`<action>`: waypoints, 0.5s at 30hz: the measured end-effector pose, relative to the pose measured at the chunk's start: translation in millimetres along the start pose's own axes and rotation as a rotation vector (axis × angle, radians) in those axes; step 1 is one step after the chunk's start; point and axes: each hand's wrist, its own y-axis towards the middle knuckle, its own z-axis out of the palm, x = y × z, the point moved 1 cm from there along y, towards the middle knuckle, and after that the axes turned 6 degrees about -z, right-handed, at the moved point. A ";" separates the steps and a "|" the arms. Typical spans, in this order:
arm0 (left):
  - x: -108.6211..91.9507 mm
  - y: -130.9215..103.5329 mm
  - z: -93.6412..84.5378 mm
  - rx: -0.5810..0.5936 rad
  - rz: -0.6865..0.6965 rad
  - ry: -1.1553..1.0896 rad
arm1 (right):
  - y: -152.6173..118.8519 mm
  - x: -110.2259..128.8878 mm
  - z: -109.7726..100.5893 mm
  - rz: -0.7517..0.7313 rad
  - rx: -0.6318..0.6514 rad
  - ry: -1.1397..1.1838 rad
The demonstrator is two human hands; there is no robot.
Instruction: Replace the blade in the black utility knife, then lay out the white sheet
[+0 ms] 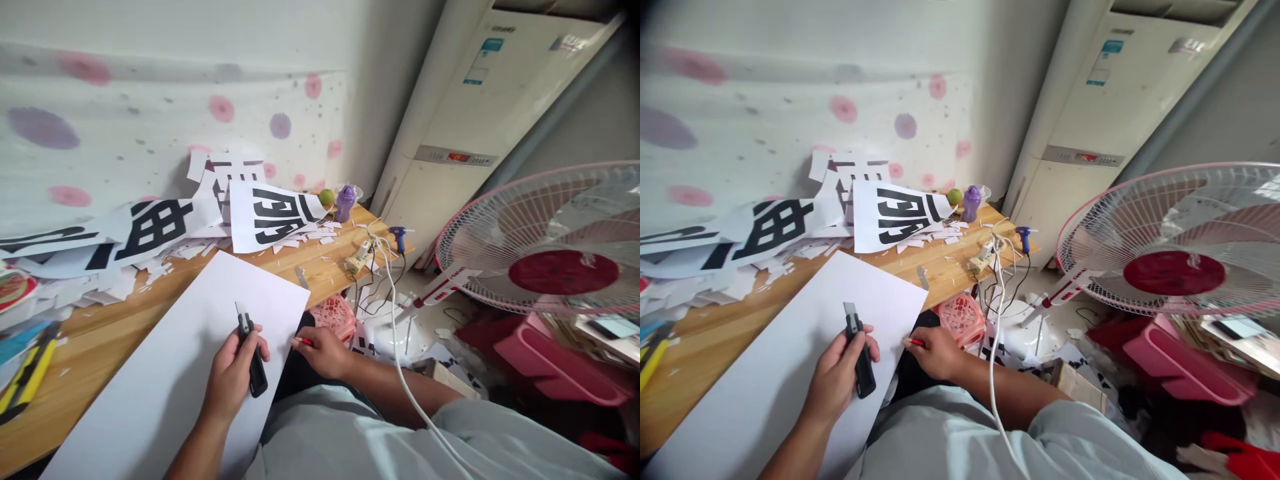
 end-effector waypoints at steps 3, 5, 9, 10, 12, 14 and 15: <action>-0.2 -0.8 0.8 -0.024 0.003 0.061 | -8.3 -23.2 -1.5 0.065 -0.077 0.019; 0.6 -0.3 0.5 -0.020 0.007 0.092 | -12.9 -41.2 -6.5 0.096 -0.149 0.040; 0.2 -1.3 1.6 -0.015 -0.005 0.160 | -18.7 -77.0 -31.7 0.164 -0.440 0.032; -0.9 -2.3 2.8 -0.018 -0.005 0.176 | -19.3 -84.6 -40.6 0.191 -0.517 0.022; -4.1 -4.5 5.6 -0.039 0.007 0.191 | -18.9 -97.0 -59.6 0.241 -0.642 -0.007; -7.2 -6.1 8.3 -0.061 0.019 0.186 | -16.1 -105.5 -78.4 0.282 -0.748 -0.043; -8.1 -6.1 9.3 -0.062 0.021 0.179 | -13.8 -108.2 -87.3 0.299 -0.796 -0.063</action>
